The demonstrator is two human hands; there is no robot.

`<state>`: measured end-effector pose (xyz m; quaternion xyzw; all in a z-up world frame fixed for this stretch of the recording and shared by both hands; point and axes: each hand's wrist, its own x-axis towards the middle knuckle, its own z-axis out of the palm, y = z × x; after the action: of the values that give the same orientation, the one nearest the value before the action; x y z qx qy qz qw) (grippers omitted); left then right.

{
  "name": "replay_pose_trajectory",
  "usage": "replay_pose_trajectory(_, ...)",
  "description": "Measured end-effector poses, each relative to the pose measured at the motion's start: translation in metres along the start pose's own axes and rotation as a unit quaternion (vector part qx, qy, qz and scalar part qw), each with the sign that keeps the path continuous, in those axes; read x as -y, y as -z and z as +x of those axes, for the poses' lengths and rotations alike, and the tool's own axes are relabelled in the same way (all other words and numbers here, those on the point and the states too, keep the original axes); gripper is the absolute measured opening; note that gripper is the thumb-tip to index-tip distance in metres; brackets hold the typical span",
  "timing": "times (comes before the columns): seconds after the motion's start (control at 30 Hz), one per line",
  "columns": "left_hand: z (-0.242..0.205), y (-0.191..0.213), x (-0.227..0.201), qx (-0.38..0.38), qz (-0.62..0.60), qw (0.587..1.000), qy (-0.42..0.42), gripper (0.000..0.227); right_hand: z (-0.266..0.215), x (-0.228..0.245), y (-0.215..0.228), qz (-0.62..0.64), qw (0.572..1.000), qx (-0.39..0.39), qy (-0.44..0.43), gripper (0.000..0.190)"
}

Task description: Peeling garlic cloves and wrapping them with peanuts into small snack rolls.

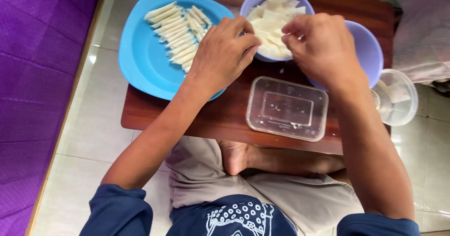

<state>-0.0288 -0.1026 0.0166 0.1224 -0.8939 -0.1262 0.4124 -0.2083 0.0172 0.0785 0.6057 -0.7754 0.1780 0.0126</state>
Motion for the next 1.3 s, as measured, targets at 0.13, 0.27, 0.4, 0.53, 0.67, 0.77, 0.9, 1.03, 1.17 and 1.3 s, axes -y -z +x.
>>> replay_pose_trajectory(0.13, -0.003, -0.003, -0.01, 0.047, -0.006, 0.999, 0.024, 0.009, 0.004, -0.022, -0.013, 0.002, 0.998, -0.007, 0.056, 0.022)
replay_pose_trajectory(0.27, -0.006, -0.005, -0.013, 0.047, -0.014, 0.998, 0.026, 0.013, 0.033, -0.036, -0.048, -0.037, 0.992, 0.069, 0.097, 0.051)
replay_pose_trajectory(0.4, -0.008, -0.006, -0.011, 0.031, -0.025, 0.999, 0.012, 0.018, 0.059, -0.038, -0.073, -0.069, 0.983, 0.161, 0.057, 0.075)
replay_pose_trajectory(0.53, -0.01, -0.005, -0.011, 0.03, -0.053, 0.998, 0.014, 0.016, 0.062, -0.041, -0.071, -0.011, 0.99, 0.118, 0.071, 0.054)
replay_pose_trajectory(0.67, -0.004, 0.006, -0.011, 0.028, -0.077, 0.996, 0.019, 0.014, 0.058, -0.036, -0.02, 0.095, 0.987, 0.097, 0.087, 0.037)
replay_pose_trajectory(0.77, 0.015, 0.017, -0.003, 0.021, -0.076, 0.997, 0.015, 0.019, 0.054, -0.039, -0.005, 0.196, 0.972, 0.104, 0.081, 0.023)
replay_pose_trajectory(0.9, 0.045, 0.006, 0.02, 0.021, 0.0, 1.0, 0.017, 0.027, 0.051, -0.038, -0.008, 0.174, 0.978, 0.097, 0.064, 0.012)
replay_pose_trajectory(1.03, 0.057, -0.019, 0.04, 0.035, 0.004, 0.999, 0.027, 0.023, 0.044, -0.026, 0.003, 0.109, 0.992, 0.06, 0.034, 0.015)
replay_pose_trajectory(1.17, 0.056, -0.028, 0.042, 0.02, -0.01, 1.0, 0.007, 0.016, 0.036, -0.024, 0.014, 0.122, 0.992, 0.003, 0.027, 0.017)
replay_pose_trajectory(1.3, 0.054, -0.025, 0.037, 0.054, -0.038, 0.998, 0.015, 0.033, 0.029, -0.02, 0.01, 0.198, 0.98, -0.025, 0.003, 0.016)
